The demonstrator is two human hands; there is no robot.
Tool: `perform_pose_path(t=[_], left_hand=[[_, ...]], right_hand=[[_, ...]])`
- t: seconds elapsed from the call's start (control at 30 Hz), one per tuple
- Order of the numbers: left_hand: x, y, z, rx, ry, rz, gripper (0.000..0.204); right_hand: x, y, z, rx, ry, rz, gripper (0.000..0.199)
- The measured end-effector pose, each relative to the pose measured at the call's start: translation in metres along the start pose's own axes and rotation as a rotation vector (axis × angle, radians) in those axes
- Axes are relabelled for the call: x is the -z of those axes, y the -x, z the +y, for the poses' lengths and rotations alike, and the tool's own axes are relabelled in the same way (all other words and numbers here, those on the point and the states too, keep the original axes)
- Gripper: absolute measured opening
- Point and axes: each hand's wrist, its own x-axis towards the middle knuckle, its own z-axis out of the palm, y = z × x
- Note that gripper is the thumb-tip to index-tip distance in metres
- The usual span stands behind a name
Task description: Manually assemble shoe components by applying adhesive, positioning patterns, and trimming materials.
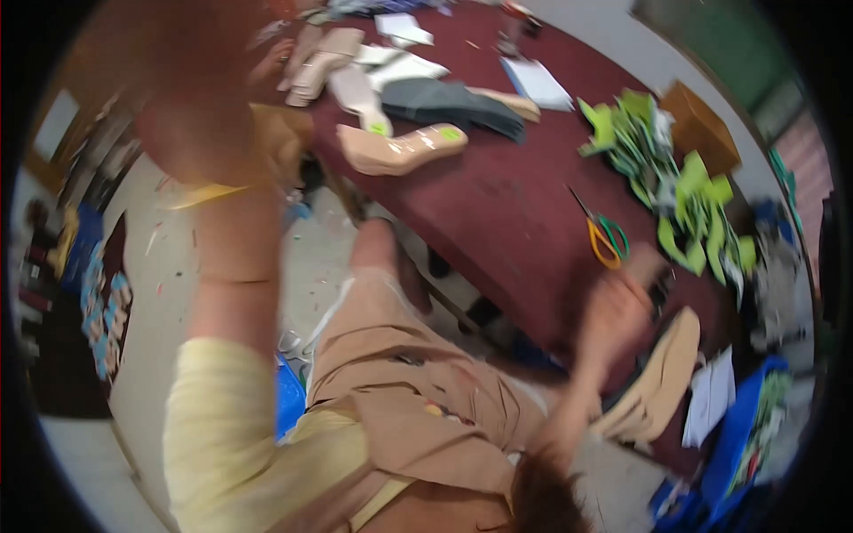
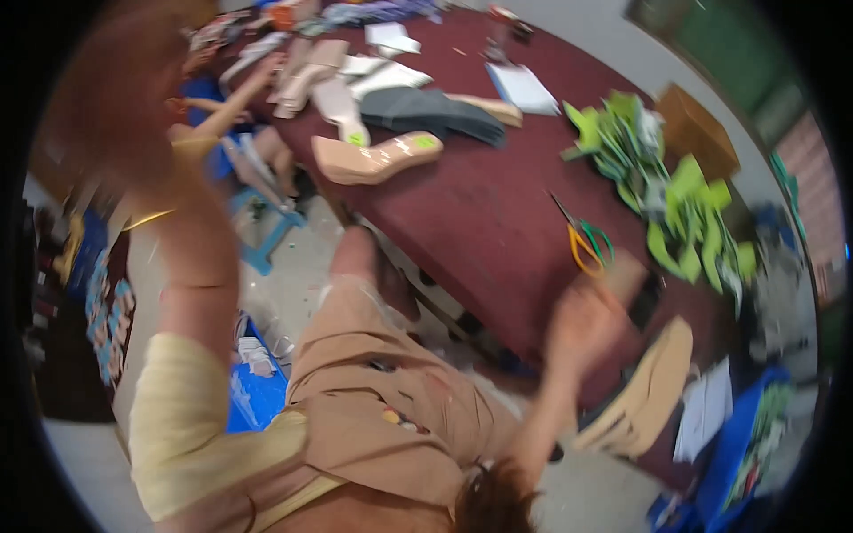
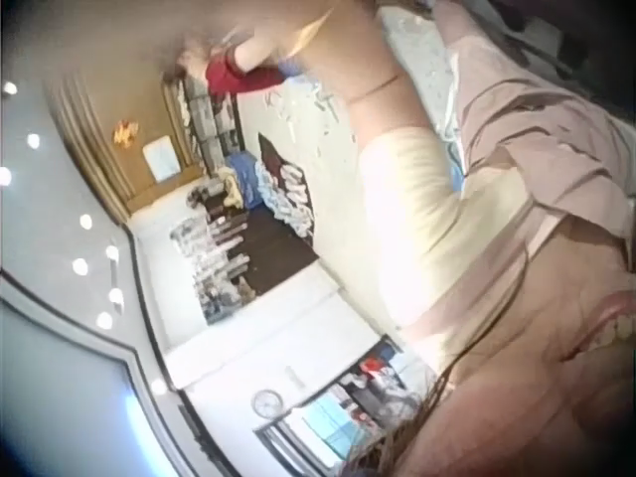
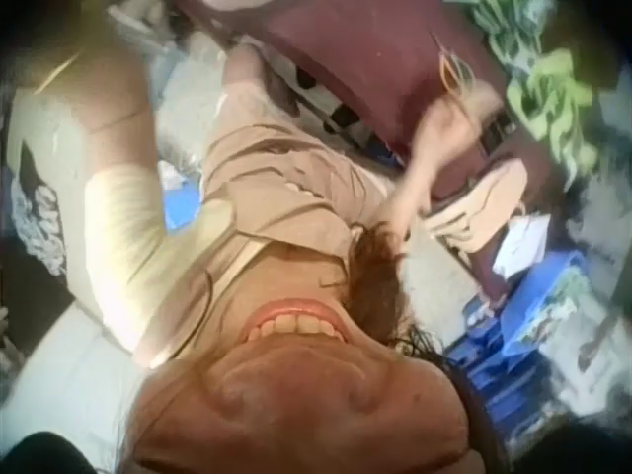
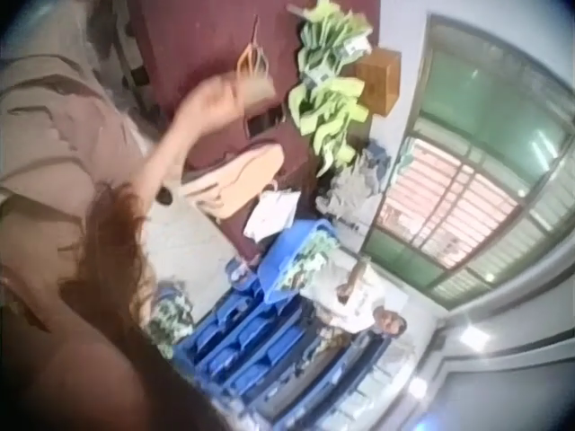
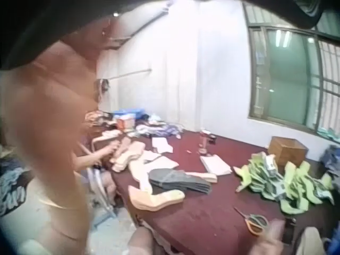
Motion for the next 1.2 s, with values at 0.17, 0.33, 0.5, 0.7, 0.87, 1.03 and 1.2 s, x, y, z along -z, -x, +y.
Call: perform_pose_path(t=[0.17,0.33,0.5,0.7,0.87,1.03,1.2], left_hand=[[0.095,0.028,-0.026,0.114,-0.370,0.126,0.017],[0.085,0.057,-0.169,0.343,-0.731,-0.107,0.018],[0.038,0.069,-0.257,0.449,-0.952,-0.231,0.019],[0.011,0.072,-0.289,0.560,-1.009,-0.179,0.020],[0.015,0.075,-0.289,0.551,-0.968,-0.116,0.021],[0.019,0.073,-0.255,0.460,-0.879,0.040,0.022],[0.015,0.062,-0.177,0.055,-0.671,0.414,0.023]], right_hand=[[-0.118,0.072,-0.015,0.000,-0.234,-0.470,0.026],[-0.118,0.066,-0.012,0.016,-0.244,-0.534,0.028],[-0.159,0.041,-0.009,0.053,-0.273,-0.551,0.033],[-0.201,-0.025,0.033,0.144,-0.499,-0.500,0.026],[-0.238,-0.117,0.109,0.232,0.132,-0.305,0.028],[-0.281,-0.180,0.145,0.427,0.479,-0.717,0.031],[-0.281,-0.200,0.155,-0.004,0.019,-0.321,0.024]])
